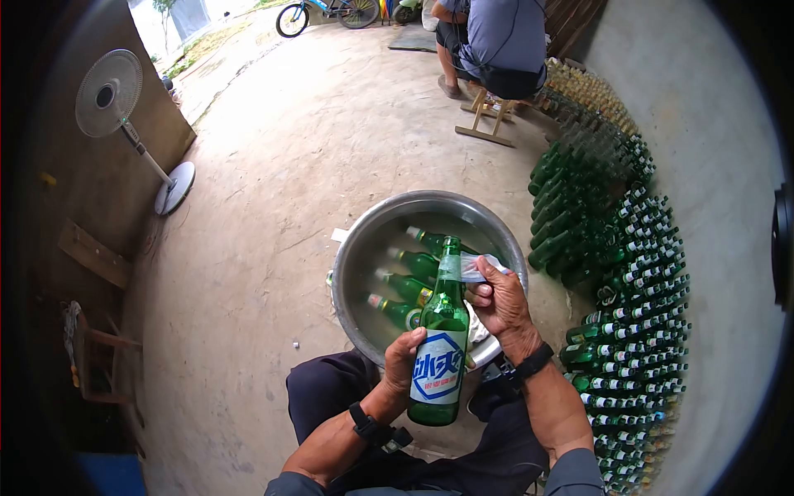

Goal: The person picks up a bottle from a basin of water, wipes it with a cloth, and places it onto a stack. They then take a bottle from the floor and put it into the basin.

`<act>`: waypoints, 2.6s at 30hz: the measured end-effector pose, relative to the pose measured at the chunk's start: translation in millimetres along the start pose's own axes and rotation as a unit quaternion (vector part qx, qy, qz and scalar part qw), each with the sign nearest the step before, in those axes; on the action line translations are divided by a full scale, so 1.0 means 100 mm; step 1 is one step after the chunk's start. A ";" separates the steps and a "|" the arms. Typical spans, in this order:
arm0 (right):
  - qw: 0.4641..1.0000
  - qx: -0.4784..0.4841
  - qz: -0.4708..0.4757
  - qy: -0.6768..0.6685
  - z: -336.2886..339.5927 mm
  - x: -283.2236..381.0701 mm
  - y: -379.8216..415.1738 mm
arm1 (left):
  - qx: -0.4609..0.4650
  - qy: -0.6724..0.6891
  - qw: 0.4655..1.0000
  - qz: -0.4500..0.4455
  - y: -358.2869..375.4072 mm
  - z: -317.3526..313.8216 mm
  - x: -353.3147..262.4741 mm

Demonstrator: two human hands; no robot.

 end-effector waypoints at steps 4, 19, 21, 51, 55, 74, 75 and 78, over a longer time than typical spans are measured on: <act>1.000 0.009 -0.008 -0.002 0.01 -0.01 -0.01 | 0.028 0.002 1.000 0.000 0.00 0.00 -0.02; 1.000 -0.018 -0.018 0.018 -0.09 -0.01 0.03 | 0.035 0.007 0.999 -0.011 0.07 -0.11 -0.09; 0.999 -0.021 -0.027 0.015 -0.07 -0.02 0.02 | 0.035 0.009 0.999 -0.010 0.07 -0.13 -0.09; 1.000 0.002 0.007 -0.002 0.10 0.11 -0.04 | -0.015 -0.018 1.000 -0.013 0.01 -0.04 -0.06; 1.000 -0.001 0.001 -0.007 0.07 0.09 -0.03 | 0.076 0.085 0.993 0.017 0.05 -0.16 -0.12; 1.000 0.018 -0.006 -0.015 0.02 0.03 -0.11 | 0.052 0.055 0.997 -0.010 0.03 0.06 -0.10; 1.000 0.010 -0.005 -0.009 -0.03 0.04 -0.09 | 0.051 0.054 0.997 -0.009 0.05 0.05 -0.10; 1.000 0.013 0.004 -0.007 0.02 0.06 -0.11 | 0.035 0.029 0.999 -0.012 0.08 -0.02 -0.14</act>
Point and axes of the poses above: each hand's wrist, its own y-axis away from the middle knuckle, its own z-axis out of the back of the hand, x = y × z, the point moved 4 cm from there along -y, towards the middle knuckle, and after that the axes turned 7 degrees about -x, right-handed, at the moved point
